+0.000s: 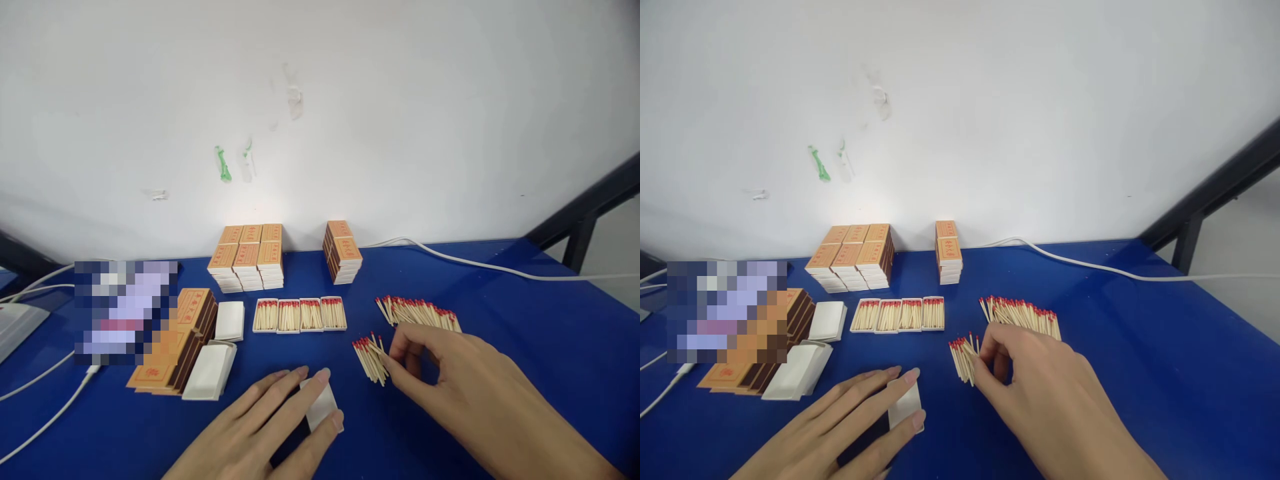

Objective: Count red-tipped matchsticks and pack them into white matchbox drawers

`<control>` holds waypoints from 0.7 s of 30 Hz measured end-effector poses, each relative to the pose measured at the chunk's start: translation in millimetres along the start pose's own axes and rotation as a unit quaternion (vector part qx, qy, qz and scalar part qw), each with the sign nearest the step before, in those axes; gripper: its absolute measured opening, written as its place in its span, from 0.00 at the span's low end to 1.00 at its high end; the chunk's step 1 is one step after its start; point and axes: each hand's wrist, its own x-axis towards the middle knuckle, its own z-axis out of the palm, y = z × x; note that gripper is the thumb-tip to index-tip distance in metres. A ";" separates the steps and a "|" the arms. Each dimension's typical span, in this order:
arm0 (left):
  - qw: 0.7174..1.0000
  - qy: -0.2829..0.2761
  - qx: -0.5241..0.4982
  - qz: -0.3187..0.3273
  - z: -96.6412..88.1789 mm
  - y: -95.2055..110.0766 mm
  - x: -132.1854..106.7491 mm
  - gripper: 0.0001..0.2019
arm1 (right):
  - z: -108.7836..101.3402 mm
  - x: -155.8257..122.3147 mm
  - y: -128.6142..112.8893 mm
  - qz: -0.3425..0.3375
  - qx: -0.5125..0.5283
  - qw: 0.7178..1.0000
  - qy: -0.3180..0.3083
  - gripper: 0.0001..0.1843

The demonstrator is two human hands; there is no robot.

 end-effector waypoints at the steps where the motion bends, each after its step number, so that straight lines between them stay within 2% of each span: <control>1: 1.000 0.000 0.001 0.001 -0.7 -0.1 0.3 0.25 | -0.1 0.3 0.2 0.001 -0.001 1.000 0.000 0.12; 5: 1.000 0.003 0.003 -0.002 -1.1 0.8 0.7 0.25 | -0.8 0.7 -0.5 0.013 -0.003 1.000 -0.008 0.11; 10: 1.000 0.004 -0.008 -0.003 1.4 1.9 0.4 0.25 | -2.9 1.3 -2.1 0.013 0.005 1.000 -0.022 0.16; 17: 1.000 0.008 -0.012 -0.004 1.2 1.5 -1.1 0.24 | -2.2 8.0 -2.8 0.027 -0.047 0.998 0.030 0.19; 21: 1.000 0.015 -0.001 -0.005 0.6 1.4 -0.7 0.26 | 1.4 8.6 -9.6 0.042 -0.080 0.995 0.032 0.22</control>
